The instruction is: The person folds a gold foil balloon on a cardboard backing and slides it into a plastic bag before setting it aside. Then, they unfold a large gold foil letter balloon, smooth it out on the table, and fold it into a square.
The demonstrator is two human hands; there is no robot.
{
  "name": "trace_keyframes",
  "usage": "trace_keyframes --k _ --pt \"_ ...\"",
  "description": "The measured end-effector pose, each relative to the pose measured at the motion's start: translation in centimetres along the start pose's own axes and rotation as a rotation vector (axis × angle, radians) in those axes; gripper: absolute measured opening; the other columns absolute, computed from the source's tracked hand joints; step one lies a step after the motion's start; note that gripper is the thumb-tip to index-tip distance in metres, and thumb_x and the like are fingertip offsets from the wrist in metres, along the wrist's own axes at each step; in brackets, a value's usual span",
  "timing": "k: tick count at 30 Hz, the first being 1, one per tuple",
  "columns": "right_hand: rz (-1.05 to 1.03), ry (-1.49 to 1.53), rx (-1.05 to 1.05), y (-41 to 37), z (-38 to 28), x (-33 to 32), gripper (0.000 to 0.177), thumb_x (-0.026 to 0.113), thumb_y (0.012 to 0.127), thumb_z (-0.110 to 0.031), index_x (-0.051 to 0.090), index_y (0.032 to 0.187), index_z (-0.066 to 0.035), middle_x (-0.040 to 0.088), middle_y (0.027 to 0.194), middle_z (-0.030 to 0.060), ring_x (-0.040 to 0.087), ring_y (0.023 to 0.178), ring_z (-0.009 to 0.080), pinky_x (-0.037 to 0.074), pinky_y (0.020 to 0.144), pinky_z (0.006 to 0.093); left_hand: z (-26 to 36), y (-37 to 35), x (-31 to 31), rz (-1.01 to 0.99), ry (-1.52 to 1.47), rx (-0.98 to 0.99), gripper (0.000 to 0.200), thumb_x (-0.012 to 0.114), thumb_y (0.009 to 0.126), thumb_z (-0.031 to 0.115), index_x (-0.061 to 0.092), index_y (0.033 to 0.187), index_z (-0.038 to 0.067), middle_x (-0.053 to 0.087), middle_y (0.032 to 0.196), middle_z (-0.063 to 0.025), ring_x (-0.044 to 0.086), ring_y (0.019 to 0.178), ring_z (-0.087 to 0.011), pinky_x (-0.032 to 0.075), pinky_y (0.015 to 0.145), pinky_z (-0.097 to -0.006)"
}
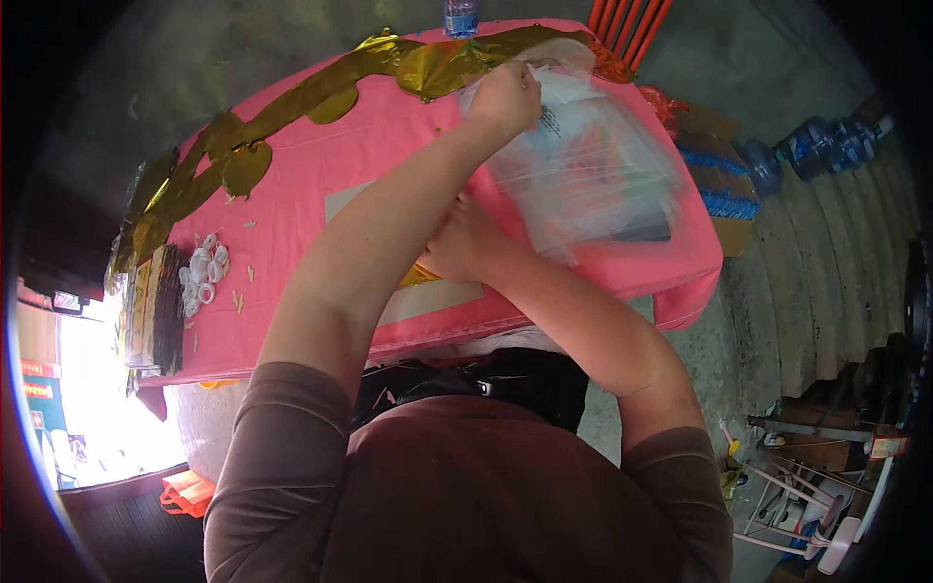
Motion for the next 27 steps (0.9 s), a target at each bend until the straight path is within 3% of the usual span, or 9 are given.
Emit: trace_keyframes --k 3,4,6,8,11,14,16,21,27 --pt "-0.101 0.229 0.116 0.5 -0.1 -0.8 0.043 0.050 0.084 -0.034 0.053 0.118 -0.007 0.049 0.127 0.0148 0.040 0.122 0.0304 0.026 0.103 0.0460 -1.2 -0.7 1.3 0.031 -0.279 -0.042 0.029 0.057 0.085 0.024 0.051 0.096 -0.002 0.066 0.075 -0.0127 0.066 0.073 -0.0203 0.051 0.065 -0.0313" --pt "-0.161 0.384 0.214 0.7 0.0 -0.9 0.042 0.050 0.084 -0.034 0.053 0.117 -0.007 0.050 0.124 0.0156 0.044 0.118 0.0306 0.031 0.100 0.0437 -1.1 -1.7 1.7 -0.031 -0.214 0.009 0.035 0.058 0.085 0.028 0.049 0.102 -0.002 0.066 0.080 -0.0145 0.066 0.077 -0.0226 0.051 0.069 -0.0326" --pt "-0.078 0.299 0.167 0.6 -0.2 -1.0 0.042 0.051 0.084 -0.034 0.053 0.115 -0.006 0.052 0.121 0.0165 0.046 0.114 0.0313 0.034 0.097 0.0423 -0.9 -3.2 2.3 -0.097 -0.149 0.058 0.041 0.059 0.084 0.031 0.047 0.107 -0.001 0.066 0.086 -0.0163 0.065 0.081 -0.0250 0.051 0.072 -0.0338" --pt "0.003 0.216 0.126 0.3 -0.3 -0.6 0.042 0.052 0.083 -0.034 0.052 0.114 -0.005 0.053 0.117 0.0175 0.049 0.110 0.0320 0.037 0.094 0.0409 0.3 -4.5 2.5 -0.014 0.113 0.349 0.051 0.062 0.081 0.035 0.045 0.115 0.000 0.063 0.096 -0.0199 0.062 0.090 -0.0302 0.049 0.081 -0.0373" --pt "0.178 0.152 0.101 -0.1 -0.2 -0.2 0.042 0.054 0.083 -0.033 0.051 0.113 -0.003 0.055 0.111 0.0178 0.050 0.106 0.0338 0.038 0.091 0.0408 2.5 -5.5 1.7 -0.205 0.253 0.354 0.059 0.066 0.077 0.038 0.047 0.118 0.001 0.060 0.104 -0.0218 0.058 0.098 -0.0333 0.046 0.085 -0.0400" --pt "0.153 0.087 0.065 0.1 -0.2 -0.8 0.042 0.054 0.083 -0.033 0.051 0.112 -0.002 0.054 0.114 0.0185 0.049 0.107 0.0333 0.037 0.091 0.0411 2.8 -5.6 2.0 -0.266 0.179 0.448 0.056 0.069 0.072 0.037 0.053 0.114 0.004 0.063 0.097 -0.0184 0.059 0.094 -0.0337 0.048 0.082 -0.0399" --pt "-0.219 0.220 0.184 0.2 0.1 -0.4 0.065 0.049 0.086 -0.042 0.033 0.136 -0.003 0.026 0.143 0.0227 0.026 0.132 0.0400 0.019 0.109 0.0452 3.4 -5.8 1.8 -0.285 0.187 0.458 0.051 0.069 0.072 0.036 0.057 0.109 0.004 0.064 0.093 -0.0171 0.060 0.092 -0.0339 0.048 0.081 -0.0402" --pt "-0.240 0.134 0.133 0.2 0.2 -0.1 0.063 0.046 0.087 -0.042 0.033 0.137 -0.004 0.026 0.143 0.0225 0.026 0.132 0.0398 0.019 0.108 0.0461 4.8 -7.3 0.4 -0.374 0.228 0.488 0.039 0.067 0.072 0.031 0.062 0.101 0.006 0.066 0.083 -0.0138 0.061 0.083 -0.0333 0.049 0.074 -0.0414" --pt "-0.211 0.042 0.134 0.2 0.2 -0.1 0.064 0.045 0.087 -0.043 0.033 0.136 -0.003 0.027 0.143 0.0226 0.027 0.132 0.0383 0.020 0.108 0.0469 4.2 -7.5 -0.4 -0.255 0.066 0.502 0.023 0.064 0.076 0.023 0.065 0.089 0.004 0.065 0.076 -0.0132 0.061 0.068 -0.0292 0.049 0.065 -0.0372"
Point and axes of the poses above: each hand's wrist, its own y-axis towards the middle knuckle, its own x-axis out of the palm, z = x × y, the point moved 3 cm from there along y, towards the middle knuckle
